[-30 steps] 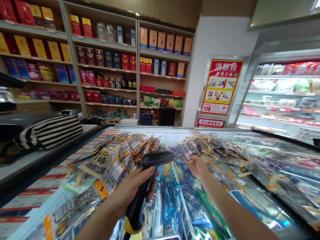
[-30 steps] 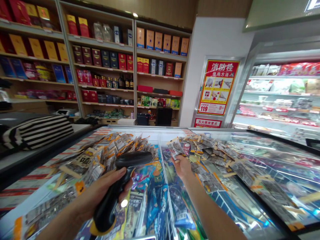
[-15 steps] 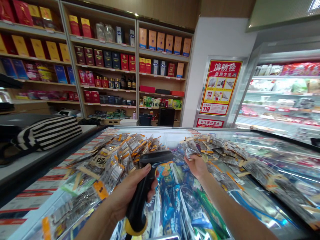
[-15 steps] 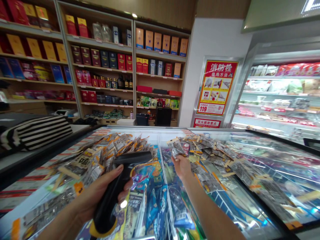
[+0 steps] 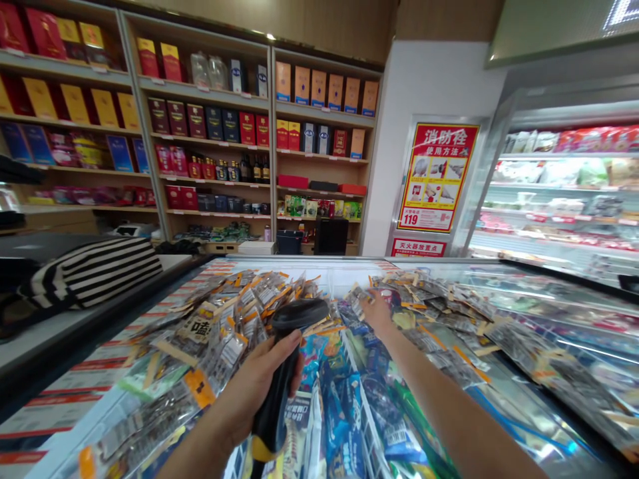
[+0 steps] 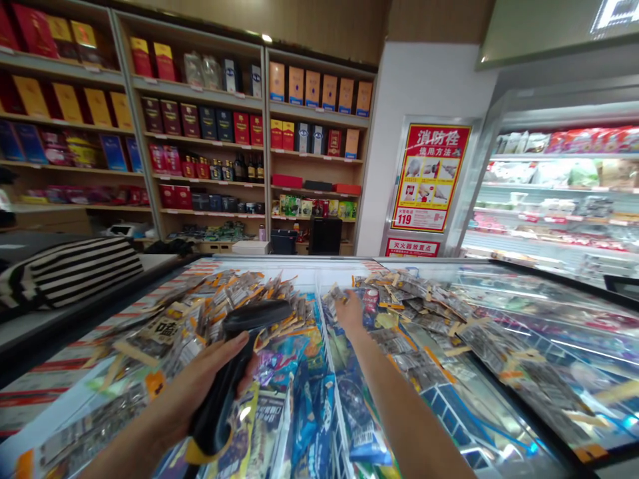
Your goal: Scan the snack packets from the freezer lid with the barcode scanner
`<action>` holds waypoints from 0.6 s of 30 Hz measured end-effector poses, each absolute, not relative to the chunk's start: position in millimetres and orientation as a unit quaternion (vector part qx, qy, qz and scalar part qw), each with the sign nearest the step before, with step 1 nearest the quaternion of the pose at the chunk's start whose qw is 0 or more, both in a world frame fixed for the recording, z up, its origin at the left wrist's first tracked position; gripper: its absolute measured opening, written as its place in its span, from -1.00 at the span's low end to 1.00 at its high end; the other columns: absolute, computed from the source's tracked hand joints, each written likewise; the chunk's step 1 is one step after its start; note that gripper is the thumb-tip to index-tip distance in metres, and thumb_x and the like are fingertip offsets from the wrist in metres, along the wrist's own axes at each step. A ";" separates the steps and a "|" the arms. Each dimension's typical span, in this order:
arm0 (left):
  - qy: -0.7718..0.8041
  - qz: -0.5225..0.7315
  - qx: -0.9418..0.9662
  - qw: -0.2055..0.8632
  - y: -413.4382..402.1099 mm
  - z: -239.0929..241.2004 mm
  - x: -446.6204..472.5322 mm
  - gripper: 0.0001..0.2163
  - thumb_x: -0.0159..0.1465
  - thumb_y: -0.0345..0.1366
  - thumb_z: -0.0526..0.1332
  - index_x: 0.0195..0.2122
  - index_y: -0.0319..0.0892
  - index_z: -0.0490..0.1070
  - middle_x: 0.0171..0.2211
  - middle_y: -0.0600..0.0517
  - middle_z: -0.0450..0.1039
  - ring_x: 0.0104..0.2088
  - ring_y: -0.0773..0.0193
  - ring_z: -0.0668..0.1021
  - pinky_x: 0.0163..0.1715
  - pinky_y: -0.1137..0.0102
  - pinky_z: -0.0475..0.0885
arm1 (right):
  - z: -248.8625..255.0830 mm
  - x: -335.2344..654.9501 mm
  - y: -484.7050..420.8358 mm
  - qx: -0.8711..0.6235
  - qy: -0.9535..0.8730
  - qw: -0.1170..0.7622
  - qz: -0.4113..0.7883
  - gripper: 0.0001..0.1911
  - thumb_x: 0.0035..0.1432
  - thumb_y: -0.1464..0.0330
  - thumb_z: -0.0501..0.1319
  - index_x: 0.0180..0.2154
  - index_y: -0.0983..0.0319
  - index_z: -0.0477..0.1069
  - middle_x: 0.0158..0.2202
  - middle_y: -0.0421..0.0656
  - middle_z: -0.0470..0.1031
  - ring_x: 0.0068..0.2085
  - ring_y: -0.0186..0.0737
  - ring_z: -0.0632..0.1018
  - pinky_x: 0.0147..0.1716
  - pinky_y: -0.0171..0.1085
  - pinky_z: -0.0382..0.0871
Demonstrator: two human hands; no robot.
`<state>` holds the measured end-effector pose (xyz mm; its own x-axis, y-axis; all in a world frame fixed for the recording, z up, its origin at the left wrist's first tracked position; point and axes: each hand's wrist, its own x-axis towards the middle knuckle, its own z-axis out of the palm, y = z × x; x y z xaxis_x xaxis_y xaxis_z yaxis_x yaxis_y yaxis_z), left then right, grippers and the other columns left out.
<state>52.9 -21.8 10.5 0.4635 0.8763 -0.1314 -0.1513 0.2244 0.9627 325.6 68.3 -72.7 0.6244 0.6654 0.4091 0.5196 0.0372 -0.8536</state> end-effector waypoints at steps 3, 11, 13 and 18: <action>0.363 0.354 0.500 0.702 -18.5 7.8 50.9 -0.71 0.00 -0.06 0.15 -0.59 -0.22 0.25 -0.71 0.12 0.29 -0.72 0.44 0.30 -0.73 0.54 0.19 | -60.0 310.1 83.3 -0.726 -0.457 0.511 0.046 -0.64 -0.08 0.35 0.04 -0.21 0.36 0.30 -0.16 0.11 0.37 -0.05 -0.01 0.33 -0.07 -0.10 0.14; 0.379 0.370 0.494 0.690 -22.5 12.8 50.7 -0.73 0.01 -0.09 0.14 -0.59 -0.22 0.27 -0.69 0.10 0.32 -0.71 0.46 0.31 -0.72 0.56 0.21 | -49.8 242.6 105.0 -0.655 -0.623 0.414 0.108 -0.62 0.10 0.27 -0.12 -0.18 0.27 0.34 -0.13 -0.08 0.39 -0.06 -0.23 0.35 -0.08 -0.28 0.17; 0.378 0.374 0.497 0.686 -23.5 14.2 51.4 -0.73 0.01 -0.09 0.14 -0.60 -0.22 0.27 -0.68 0.08 0.33 -0.71 0.46 0.31 -0.72 0.57 0.21 | -48.7 244.6 101.2 -0.662 -0.606 0.430 0.102 -0.58 0.09 0.28 -0.11 -0.05 0.28 0.24 -0.01 -0.08 0.29 0.01 -0.24 0.28 -0.04 -0.29 0.13; 0.377 0.367 0.495 0.692 -26.3 16.1 53.1 -0.76 -0.02 -0.12 0.18 -0.59 -0.21 0.27 -0.71 0.12 0.30 -0.73 0.45 0.30 -0.75 0.56 0.21 | -34.4 312.7 47.4 -0.723 -0.582 0.365 0.072 -0.67 -0.11 0.34 0.11 -0.23 0.25 0.40 -0.17 -0.09 0.43 -0.09 -0.10 0.39 -0.08 -0.21 0.17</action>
<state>53.1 -26.3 16.1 0.4464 0.8805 -0.1593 -0.1340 0.2418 0.9610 312.7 47.4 -34.4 0.3118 0.8943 0.3210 0.7891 -0.0556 -0.6117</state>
